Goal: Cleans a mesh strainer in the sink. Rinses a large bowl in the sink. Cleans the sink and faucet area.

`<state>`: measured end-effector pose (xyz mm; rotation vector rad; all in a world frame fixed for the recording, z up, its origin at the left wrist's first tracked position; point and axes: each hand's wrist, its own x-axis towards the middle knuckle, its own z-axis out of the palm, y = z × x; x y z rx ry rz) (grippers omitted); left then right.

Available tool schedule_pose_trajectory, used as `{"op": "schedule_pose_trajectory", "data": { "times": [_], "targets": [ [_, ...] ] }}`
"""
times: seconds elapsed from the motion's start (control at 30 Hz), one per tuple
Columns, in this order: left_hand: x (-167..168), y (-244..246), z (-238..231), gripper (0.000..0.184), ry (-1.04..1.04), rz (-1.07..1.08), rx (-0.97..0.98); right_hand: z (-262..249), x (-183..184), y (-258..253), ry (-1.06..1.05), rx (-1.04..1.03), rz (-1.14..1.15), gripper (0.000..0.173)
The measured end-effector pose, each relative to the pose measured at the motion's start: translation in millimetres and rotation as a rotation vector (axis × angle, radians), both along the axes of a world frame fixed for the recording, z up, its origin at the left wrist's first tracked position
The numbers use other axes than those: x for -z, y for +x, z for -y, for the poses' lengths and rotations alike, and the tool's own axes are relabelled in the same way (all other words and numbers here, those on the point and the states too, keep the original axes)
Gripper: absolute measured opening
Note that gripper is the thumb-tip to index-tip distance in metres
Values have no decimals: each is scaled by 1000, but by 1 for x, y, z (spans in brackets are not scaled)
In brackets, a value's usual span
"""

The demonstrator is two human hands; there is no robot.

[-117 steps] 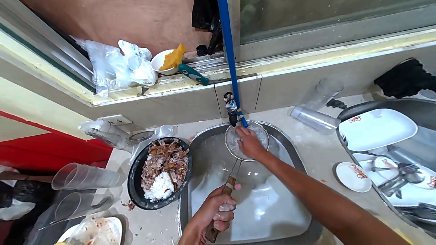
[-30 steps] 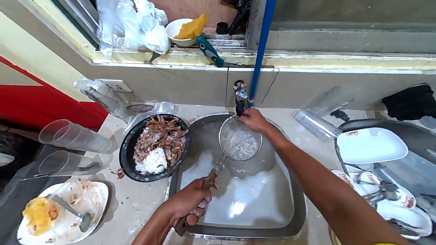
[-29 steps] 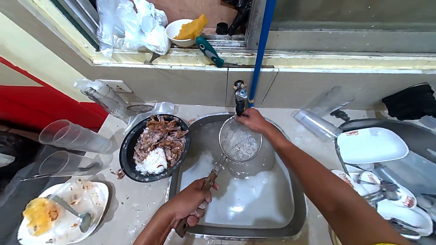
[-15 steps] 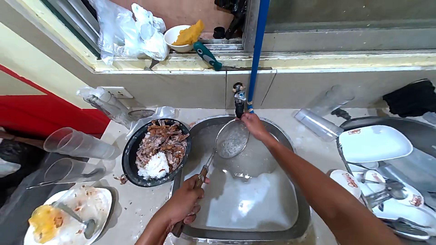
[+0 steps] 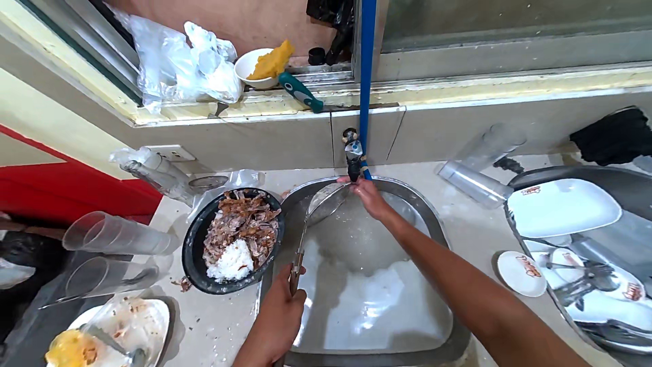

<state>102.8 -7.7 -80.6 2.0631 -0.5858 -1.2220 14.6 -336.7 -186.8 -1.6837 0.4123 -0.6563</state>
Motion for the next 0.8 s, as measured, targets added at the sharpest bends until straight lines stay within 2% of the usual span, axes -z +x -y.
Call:
{"op": "schedule_pose_trajectory", "data": {
  "times": [0.13, 0.23, 0.3, 0.4, 0.43, 0.5, 0.6, 0.73, 0.8],
  "targets": [
    [3, -8, 1, 51, 5, 112, 26, -1, -3, -1, -68, 33, -44, 32],
    [2, -13, 5, 54, -4, 203, 19, 0, 0, -3, -26, 68, -55, 36],
    [0, -19, 8, 59, 6, 318, 21, -12, 5, 2, 259, 186, -13, 40],
    [9, -33, 11, 54, 1, 513, 43, -41, -18, 9, 896, 360, 193, 38],
    [16, -38, 11, 55, -12, 545, 38, -47, -30, 7, 1046, 390, 263, 33],
    [31, -47, 7, 58, -56, 562, 21, -52, -46, -4, 1208, 371, 333, 28],
    [51, -55, 3, 58, -112, 575, 25, -58, -55, -11, 1250, 293, 367, 24],
    [63, -61, 6, 58, -126, 596, 25, -83, -52, -7, 1179, 214, 248, 40],
    [69, -63, 3, 59, -152, 607, 15, -70, -46, -13, 1159, 235, 201, 38]
  ]
}}
